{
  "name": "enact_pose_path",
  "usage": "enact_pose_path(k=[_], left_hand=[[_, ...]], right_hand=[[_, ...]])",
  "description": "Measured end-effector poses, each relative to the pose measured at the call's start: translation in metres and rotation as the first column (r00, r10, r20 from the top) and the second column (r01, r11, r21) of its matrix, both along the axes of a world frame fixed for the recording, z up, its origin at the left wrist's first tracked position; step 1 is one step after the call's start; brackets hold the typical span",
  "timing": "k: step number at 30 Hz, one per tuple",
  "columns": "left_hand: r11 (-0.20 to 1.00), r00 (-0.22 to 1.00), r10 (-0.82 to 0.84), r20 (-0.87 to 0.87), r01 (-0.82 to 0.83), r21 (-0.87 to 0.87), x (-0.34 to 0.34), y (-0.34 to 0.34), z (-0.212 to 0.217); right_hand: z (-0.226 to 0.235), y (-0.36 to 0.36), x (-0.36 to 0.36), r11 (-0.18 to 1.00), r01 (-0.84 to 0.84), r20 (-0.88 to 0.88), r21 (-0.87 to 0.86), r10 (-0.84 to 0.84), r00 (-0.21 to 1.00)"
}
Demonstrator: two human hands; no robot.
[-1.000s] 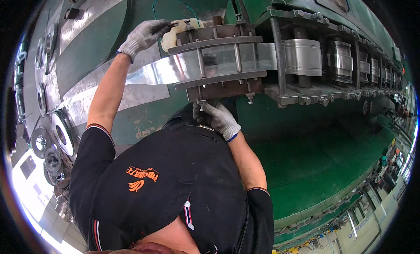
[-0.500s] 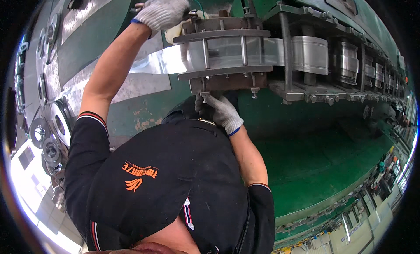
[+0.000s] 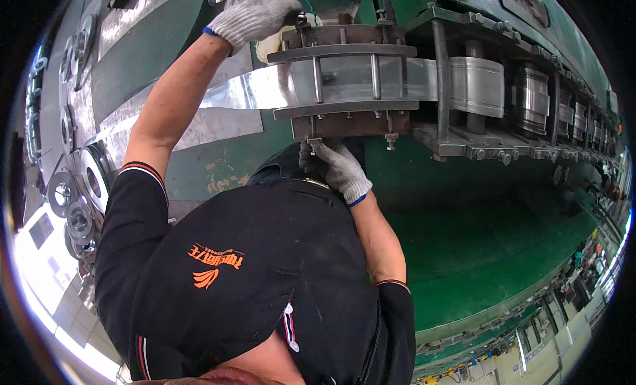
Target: Adjusting a metal processing production line using a wrench after organizing metal profiles.
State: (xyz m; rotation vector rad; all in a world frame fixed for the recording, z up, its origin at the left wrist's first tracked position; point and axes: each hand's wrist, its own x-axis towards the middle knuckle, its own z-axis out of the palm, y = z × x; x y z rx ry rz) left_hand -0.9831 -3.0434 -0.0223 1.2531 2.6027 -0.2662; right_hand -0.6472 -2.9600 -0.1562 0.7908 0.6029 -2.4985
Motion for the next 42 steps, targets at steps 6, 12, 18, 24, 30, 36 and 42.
enact_pose_path(k=[6,12,18,24,30,36,42], left_hand=[[0.999,0.989,0.045,0.143,-0.040,-0.031,-0.006,0.000,0.021],[0.948,0.962,0.025,0.271,-0.109,0.300,0.030,-0.037,0.055],[0.777,0.228,0.046,0.973,-0.620,0.108,0.146,-0.132,-0.009],[0.815,0.266,0.226,0.937,-0.579,-0.033,0.205,-0.130,-0.049],[0.787,0.202,0.146,0.968,-0.617,0.010,0.216,-0.115,-0.075],[0.796,0.326,0.176,0.929,-0.603,0.060,0.222,-0.117,-0.093],[0.753,0.177,0.308,0.935,-0.645,-0.126,0.217,-0.104,-0.074]], right_hand=[[0.003,-0.004,-0.001,0.999,0.050,0.004,-0.009,-0.050,0.999],[0.005,-0.003,-0.001,0.999,0.042,0.027,-0.005,-0.041,0.999],[0.007,0.001,-0.001,0.998,-0.048,0.042,0.048,0.046,0.998],[0.003,0.002,0.008,0.880,-0.150,-0.060,0.451,0.198,0.978],[-0.011,0.006,0.010,0.752,-0.237,-0.040,0.615,0.330,0.943],[0.003,0.005,0.005,0.776,-0.230,-0.038,0.588,0.310,0.950],[0.005,0.004,0.006,0.759,-0.203,-0.045,0.618,0.292,0.955]])
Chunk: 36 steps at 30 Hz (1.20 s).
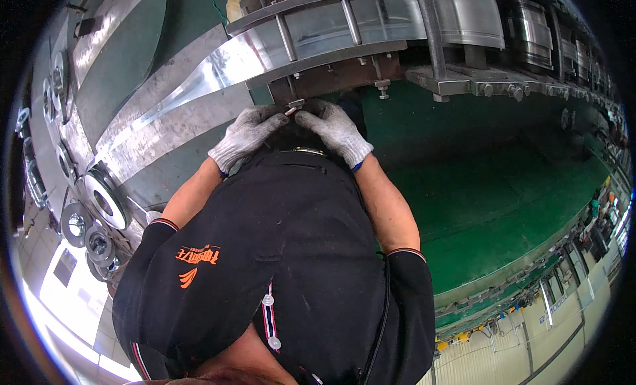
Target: Adjusting a metal processing production line using a wrench after organizing metal profiles.
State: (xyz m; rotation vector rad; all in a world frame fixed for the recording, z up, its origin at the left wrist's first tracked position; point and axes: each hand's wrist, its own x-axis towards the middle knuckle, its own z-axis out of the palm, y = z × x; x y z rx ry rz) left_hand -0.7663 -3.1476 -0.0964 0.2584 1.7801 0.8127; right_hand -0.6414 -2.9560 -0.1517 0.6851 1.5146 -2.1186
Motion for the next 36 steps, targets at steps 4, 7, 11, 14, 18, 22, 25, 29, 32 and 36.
enact_pose_path(k=[4,7,11,14,18,22,25,29,32,36], left_hand=[[0.997,0.998,-0.054,-0.027,0.052,-0.063,-0.005,0.004,0.015],[0.985,0.993,-0.088,0.076,0.098,-0.142,-0.017,0.018,0.046],[0.999,0.979,-0.016,0.204,0.022,-0.029,-0.016,0.006,0.036],[0.999,0.979,-0.040,0.202,0.041,-0.004,-0.020,0.011,0.031],[0.999,0.957,0.046,0.288,-0.051,0.009,-0.015,0.012,0.036],[0.990,0.920,0.081,0.384,-0.119,0.076,-0.016,0.007,0.043],[0.969,0.828,0.230,0.512,-0.246,-0.038,-0.015,0.014,0.063],[0.967,0.829,0.237,0.507,-0.251,-0.041,-0.013,0.021,0.084],[0.969,0.816,0.226,0.532,-0.245,-0.036,-0.014,0.013,0.090],[0.986,0.875,0.115,0.470,-0.159,0.054,-0.019,-0.018,0.086]], right_hand=[[-0.004,0.001,0.000,1.000,-0.018,0.027,-0.013,0.018,0.999],[-0.009,0.001,0.003,0.999,-0.012,0.029,-0.033,0.013,0.999],[-0.006,0.000,0.001,1.000,-0.012,0.019,-0.013,0.012,1.000],[-0.012,0.001,0.004,0.999,-0.033,0.052,-0.003,0.033,0.998],[-0.015,0.001,0.004,0.997,-0.039,0.004,0.072,0.039,0.999],[-0.018,0.001,0.006,0.993,-0.059,0.017,0.104,0.057,0.998],[-0.021,-0.002,0.008,0.999,0.003,0.002,0.051,-0.003,1.000],[-0.034,-0.005,0.014,0.998,0.057,-0.047,0.003,-0.056,0.997],[-0.021,-0.005,0.008,0.987,0.087,0.018,-0.136,-0.086,0.996],[-0.003,-0.004,-0.001,0.993,0.087,0.051,-0.080,-0.083,0.995]])
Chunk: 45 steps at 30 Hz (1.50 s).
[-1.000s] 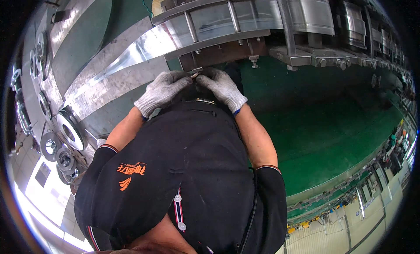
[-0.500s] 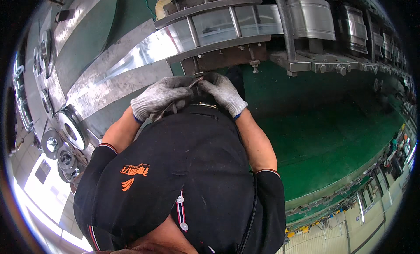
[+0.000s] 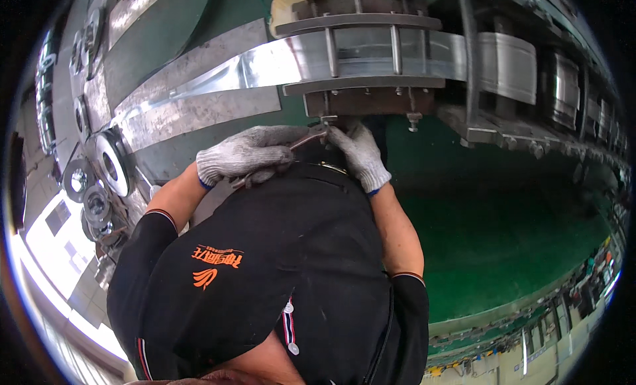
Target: Adjusting a metal processing production line using a wrench after organizing metal profiles.
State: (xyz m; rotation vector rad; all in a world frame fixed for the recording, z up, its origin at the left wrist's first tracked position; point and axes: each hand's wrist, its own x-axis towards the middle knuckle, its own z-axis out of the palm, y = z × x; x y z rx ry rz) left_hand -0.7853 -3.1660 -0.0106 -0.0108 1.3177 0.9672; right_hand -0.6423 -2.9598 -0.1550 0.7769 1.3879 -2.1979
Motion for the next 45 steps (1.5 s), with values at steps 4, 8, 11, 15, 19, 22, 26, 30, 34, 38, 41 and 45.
enact_pose_path(k=[4,8,11,15,19,22,26,30,34,38,41,45], left_hand=[[0.995,0.988,-0.057,-0.140,0.067,0.069,0.000,-0.021,-0.020],[0.996,0.955,-0.061,-0.289,0.078,0.046,0.014,-0.037,-0.056],[0.993,0.935,-0.097,-0.342,0.116,0.033,0.018,-0.032,-0.072],[0.991,0.920,-0.069,-0.385,0.107,0.079,0.023,-0.026,-0.097],[0.977,0.862,-0.180,-0.474,0.211,0.013,0.018,-0.018,-0.102],[0.979,0.854,-0.166,-0.493,0.202,0.020,0.019,-0.017,-0.111],[0.974,0.836,-0.115,-0.536,0.200,0.103,0.022,-0.016,-0.127],[0.977,0.881,-0.157,-0.446,0.204,0.060,0.017,-0.004,-0.120],[0.963,0.848,-0.254,-0.465,0.265,-0.043,0.012,0.002,-0.109],[0.967,0.809,-0.238,-0.537,0.250,-0.051,0.015,0.005,-0.075],[0.960,0.816,-0.275,-0.508,0.258,-0.106,0.012,0.006,-0.058],[0.973,0.937,-0.219,-0.274,0.188,-0.135,0.008,0.016,-0.028]], right_hand=[[0.006,-0.013,0.001,0.954,0.217,0.011,-0.205,-0.220,0.975],[0.014,-0.014,0.001,0.904,0.296,0.095,-0.308,-0.281,0.955],[0.012,-0.012,0.001,0.929,0.277,0.069,-0.247,-0.268,0.961],[-0.005,-0.010,0.005,0.981,0.180,0.013,-0.071,-0.180,0.984],[-0.002,-0.006,0.010,0.995,-0.005,-0.047,0.097,0.010,0.999],[0.005,-0.003,0.006,0.998,-0.020,-0.040,0.052,0.022,0.999],[0.005,-0.004,0.006,1.000,0.008,-0.035,0.015,-0.008,0.999],[0.004,-0.007,0.007,1.000,0.028,-0.021,0.000,-0.028,0.999],[0.001,-0.006,0.007,1.000,0.011,-0.025,0.012,-0.010,1.000],[-0.001,-0.008,0.008,0.997,0.047,-0.022,0.057,-0.046,0.999],[-0.008,-0.005,0.010,0.999,0.014,-0.049,0.048,-0.011,0.999],[-0.005,-0.007,0.008,0.997,0.065,0.003,-0.039,-0.065,0.998]])
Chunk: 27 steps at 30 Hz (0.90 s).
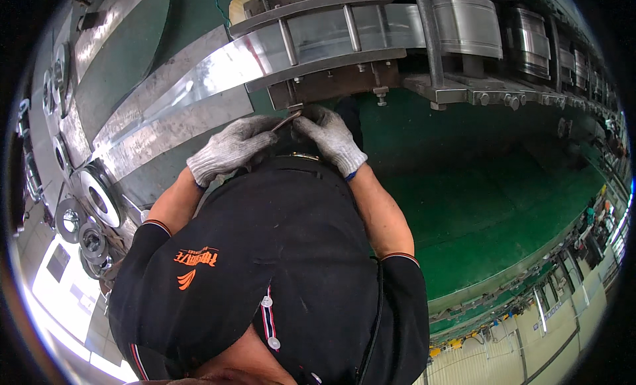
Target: Adjusting a metal processing production line using a wrench after organizing metal profiles.
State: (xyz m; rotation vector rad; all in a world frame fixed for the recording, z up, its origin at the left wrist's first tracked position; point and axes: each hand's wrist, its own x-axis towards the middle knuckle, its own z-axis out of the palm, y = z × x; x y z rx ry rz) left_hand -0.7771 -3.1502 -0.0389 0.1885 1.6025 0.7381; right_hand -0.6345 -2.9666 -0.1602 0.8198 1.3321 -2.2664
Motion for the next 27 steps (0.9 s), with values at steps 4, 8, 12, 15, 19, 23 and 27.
enact_pose_path(k=[4,8,12,15,19,23,27], left_hand=[[0.998,0.986,0.057,0.155,-0.053,-0.029,-0.007,0.003,0.021],[0.998,0.986,0.057,0.159,-0.056,-0.011,-0.007,0.005,0.024],[0.991,0.998,0.000,0.066,-0.009,0.134,-0.009,-0.018,0.010],[0.996,0.992,-0.045,0.118,0.035,0.081,-0.020,-0.024,0.005],[0.987,0.998,-0.034,0.051,0.026,0.158,-0.010,-0.037,-0.050],[0.988,0.995,-0.018,0.099,0.003,0.152,-0.006,-0.042,-0.079],[0.985,0.994,-0.042,0.099,0.025,0.168,-0.006,-0.042,-0.095]], right_hand=[[-0.002,-0.001,0.001,1.000,0.021,-0.008,-0.022,-0.021,1.000],[-0.007,0.000,0.005,0.997,0.024,0.000,-0.073,-0.024,1.000],[-0.010,-0.001,0.004,1.000,0.013,-0.001,-0.024,-0.013,1.000],[-0.006,0.001,0.003,0.999,0.009,0.001,-0.033,-0.009,1.000],[0.001,0.000,0.000,0.999,0.021,-0.023,-0.033,-0.021,1.000],[0.001,0.001,0.000,0.999,0.010,-0.021,-0.043,-0.011,1.000],[-0.001,0.000,0.002,0.998,0.029,-0.014,-0.055,-0.030,0.999]])
